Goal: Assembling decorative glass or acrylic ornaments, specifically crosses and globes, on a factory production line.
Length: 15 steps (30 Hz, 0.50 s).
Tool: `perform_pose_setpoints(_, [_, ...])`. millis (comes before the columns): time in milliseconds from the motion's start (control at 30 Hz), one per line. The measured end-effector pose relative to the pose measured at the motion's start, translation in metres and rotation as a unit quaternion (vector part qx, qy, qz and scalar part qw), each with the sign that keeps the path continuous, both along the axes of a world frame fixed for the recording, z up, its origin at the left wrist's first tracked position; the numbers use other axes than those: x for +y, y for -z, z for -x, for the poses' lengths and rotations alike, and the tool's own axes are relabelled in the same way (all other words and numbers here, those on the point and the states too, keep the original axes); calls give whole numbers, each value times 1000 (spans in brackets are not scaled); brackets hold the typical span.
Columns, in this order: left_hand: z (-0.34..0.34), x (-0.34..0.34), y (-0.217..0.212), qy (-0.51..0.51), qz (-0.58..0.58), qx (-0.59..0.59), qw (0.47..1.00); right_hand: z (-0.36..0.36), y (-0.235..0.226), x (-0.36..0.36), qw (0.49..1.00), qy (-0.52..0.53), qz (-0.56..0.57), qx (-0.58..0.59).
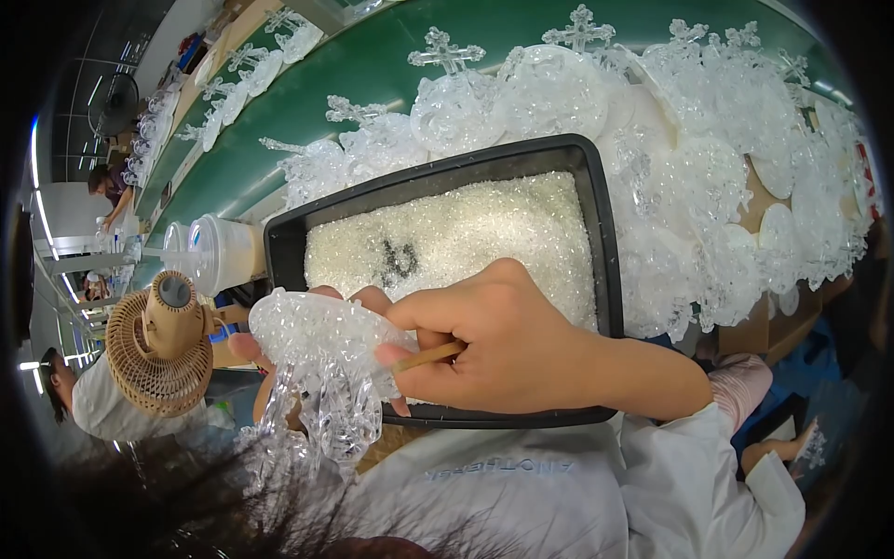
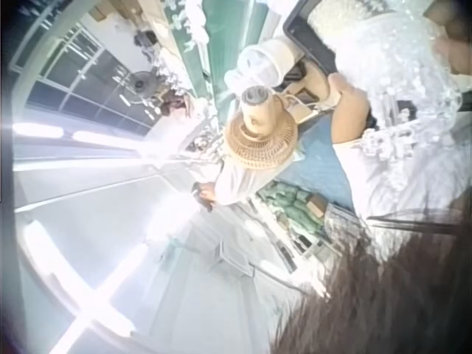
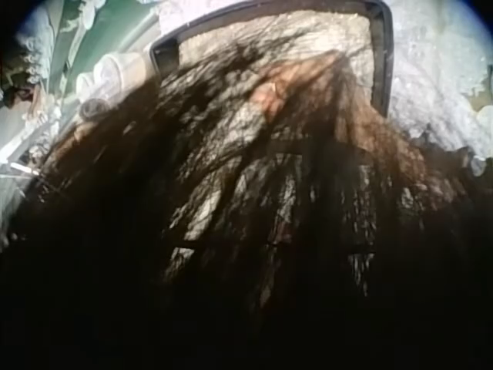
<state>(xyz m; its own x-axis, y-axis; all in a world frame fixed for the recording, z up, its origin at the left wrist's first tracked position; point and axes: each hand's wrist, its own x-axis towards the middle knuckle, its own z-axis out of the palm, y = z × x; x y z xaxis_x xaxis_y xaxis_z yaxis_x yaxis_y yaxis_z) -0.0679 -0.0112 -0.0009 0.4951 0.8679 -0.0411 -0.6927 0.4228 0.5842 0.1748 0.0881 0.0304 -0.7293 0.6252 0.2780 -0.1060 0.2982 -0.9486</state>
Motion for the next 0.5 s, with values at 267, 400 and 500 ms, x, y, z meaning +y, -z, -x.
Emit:
perform_pose_setpoints(267, [-4,-2,-12,-21,29,-13,999,-1,-1,1,1000,0,-17,-8])
perform_pose_setpoints(400, [3,-3,-13,-4,44,24,999,0,-2,2,1000,-7,-14,3])
perform_pose_setpoints(500, [7,-6,-7,-1,47,-1,999,1,-1,0,1000,1,-17,-1])
